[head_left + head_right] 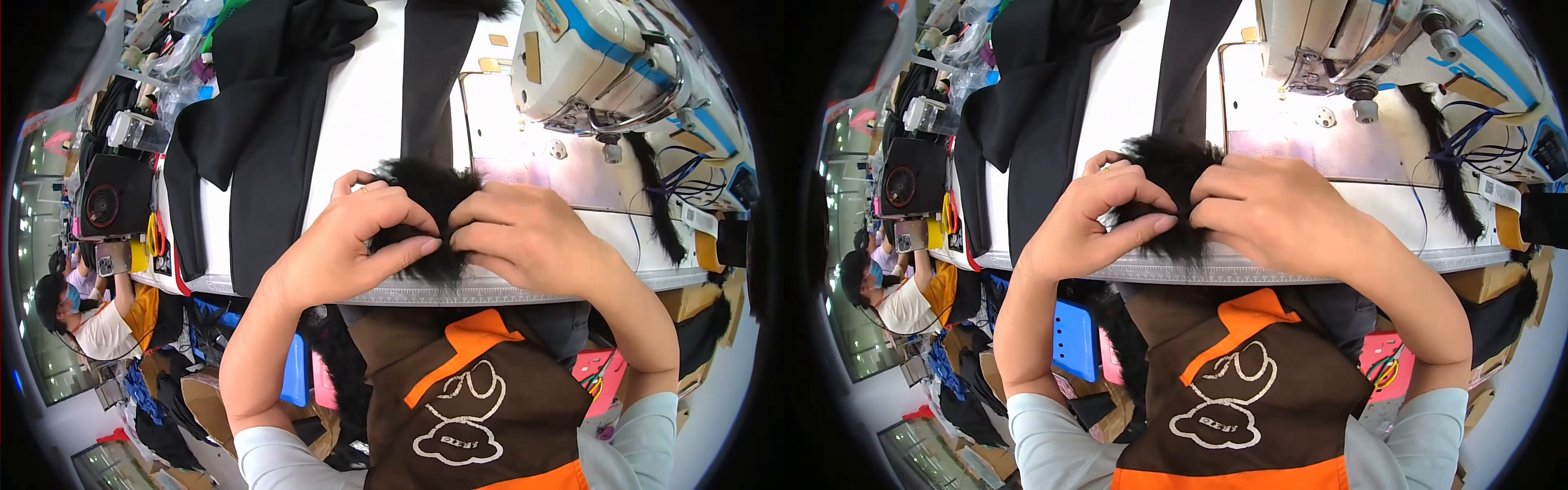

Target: Sewing a strip of black fur trim onto a piece of black fabric using an industrial sewing machine.

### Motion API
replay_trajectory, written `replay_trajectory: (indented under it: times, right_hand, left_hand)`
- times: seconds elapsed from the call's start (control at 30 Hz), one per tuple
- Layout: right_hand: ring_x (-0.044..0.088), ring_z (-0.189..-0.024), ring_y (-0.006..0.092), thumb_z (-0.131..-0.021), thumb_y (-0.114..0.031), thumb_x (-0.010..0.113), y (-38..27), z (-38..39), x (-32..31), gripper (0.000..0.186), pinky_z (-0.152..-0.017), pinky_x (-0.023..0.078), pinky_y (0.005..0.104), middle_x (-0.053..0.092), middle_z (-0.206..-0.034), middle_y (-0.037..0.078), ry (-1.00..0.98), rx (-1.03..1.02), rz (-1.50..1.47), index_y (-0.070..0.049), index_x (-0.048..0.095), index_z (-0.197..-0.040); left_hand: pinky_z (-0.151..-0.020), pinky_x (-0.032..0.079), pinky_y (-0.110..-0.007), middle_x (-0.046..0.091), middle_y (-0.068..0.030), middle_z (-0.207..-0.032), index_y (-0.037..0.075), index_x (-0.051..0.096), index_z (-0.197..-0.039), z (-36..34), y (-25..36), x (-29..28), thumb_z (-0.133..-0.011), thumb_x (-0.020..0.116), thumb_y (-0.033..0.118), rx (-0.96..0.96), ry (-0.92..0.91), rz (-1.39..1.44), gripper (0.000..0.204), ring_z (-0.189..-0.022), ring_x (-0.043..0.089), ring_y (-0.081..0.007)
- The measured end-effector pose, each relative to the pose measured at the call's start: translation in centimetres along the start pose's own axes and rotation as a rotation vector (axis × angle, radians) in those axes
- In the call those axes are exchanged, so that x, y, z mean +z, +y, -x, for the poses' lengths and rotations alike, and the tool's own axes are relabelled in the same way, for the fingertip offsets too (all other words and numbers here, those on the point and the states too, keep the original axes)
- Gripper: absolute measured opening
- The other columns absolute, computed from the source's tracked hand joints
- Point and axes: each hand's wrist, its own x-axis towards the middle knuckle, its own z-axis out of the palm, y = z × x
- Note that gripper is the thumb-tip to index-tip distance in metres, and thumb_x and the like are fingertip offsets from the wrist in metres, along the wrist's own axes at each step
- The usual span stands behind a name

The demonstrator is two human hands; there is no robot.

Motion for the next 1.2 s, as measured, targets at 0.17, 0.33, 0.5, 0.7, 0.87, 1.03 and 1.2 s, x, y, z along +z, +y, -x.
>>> replay_trajectory:
  times: [0.17,0.33,0.5,0.7,0.87,1.03,1.2]
  right_hand:
    - [0.067,-0.096,0.0252,-0.075,-0.007,0.08,0.5,0.6,0.3,0.026,-0.078,0.056,0.0392,0.068,-0.107,0.003,0.045,-0.002,-0.038,-0.01,0.07,-0.099]
    - [0.067,-0.093,0.0258,-0.075,-0.006,0.08,0.4,0.7,0.8,0.025,-0.076,0.056,0.0391,0.068,-0.105,0.003,0.088,-0.007,-0.053,-0.009,0.07,-0.098]
    - [0.066,-0.09,0.0273,-0.074,-0.004,0.081,0.3,0.7,1.0,0.026,-0.074,0.055,0.0383,0.069,-0.105,0.004,0.146,-0.013,-0.063,-0.008,0.069,-0.097]
    - [0.066,-0.088,0.0284,-0.073,-0.003,0.081,0.1,0.6,0.9,0.027,-0.073,0.054,0.0388,0.069,-0.104,0.006,0.187,-0.013,-0.079,-0.006,0.068,-0.097]
    - [0.065,-0.089,0.0282,-0.074,-0.002,0.08,0.3,0.6,0.3,0.026,-0.075,0.053,0.0394,0.069,-0.104,0.006,0.129,-0.033,-0.058,-0.006,0.068,-0.097]
    - [0.065,-0.09,0.0273,-0.074,-0.004,0.08,0.4,0.7,0.1,0.024,-0.079,0.052,0.0396,0.069,-0.103,0.005,0.105,-0.035,-0.079,-0.006,0.068,-0.095]
    - [0.066,-0.088,0.027,-0.073,-0.005,0.081,0.3,0.7,0.3,0.025,-0.076,0.052,0.0392,0.07,-0.103,0.004,0.103,-0.048,-0.024,-0.007,0.067,-0.093]
  left_hand:
    - [-0.104,0.034,-0.04,0.057,0.0003,-0.078,0.01,0.073,-0.103,0.3,-0.1,0.3,-0.089,0.073,0.005,0.005,0.01,-0.19,0.015,-0.075,0.054,-0.0168]
    - [-0.115,0.026,-0.048,0.061,-0.0024,-0.09,0.011,0.069,-0.103,0.5,0.3,1.5,-0.083,0.07,0.001,0.098,0.106,-0.244,0.022,-0.088,0.062,-0.0187]
    - [-0.115,0.025,-0.052,0.063,-0.0035,-0.093,0.01,0.067,-0.103,0.4,1.2,1.6,-0.08,0.068,0.0,0.086,0.065,-0.273,0.025,-0.094,0.064,-0.0206]
    - [-0.113,0.028,-0.056,0.062,-0.0016,-0.09,0.01,0.066,-0.1,0.6,1.2,2.7,-0.082,0.076,0.01,0.131,0.104,-0.432,0.021,-0.092,0.062,-0.0225]
    - [-0.112,0.03,-0.055,0.062,0.0012,-0.085,0.011,0.067,-0.098,0.7,0.5,2.5,-0.08,0.08,0.01,0.163,0.124,-0.445,0.023,-0.091,0.062,-0.0199]
    - [-0.11,0.031,-0.055,0.063,0.0028,-0.079,0.013,0.072,-0.099,0.6,0.4,2.6,-0.078,0.08,0.012,0.155,0.169,-0.403,0.022,-0.088,0.061,-0.0187]
    - [-0.11,0.032,-0.053,0.06,0.0024,-0.079,0.013,0.073,-0.101,0.7,0.5,2.7,-0.074,0.081,0.011,0.197,0.165,-0.486,0.028,-0.087,0.06,-0.0182]
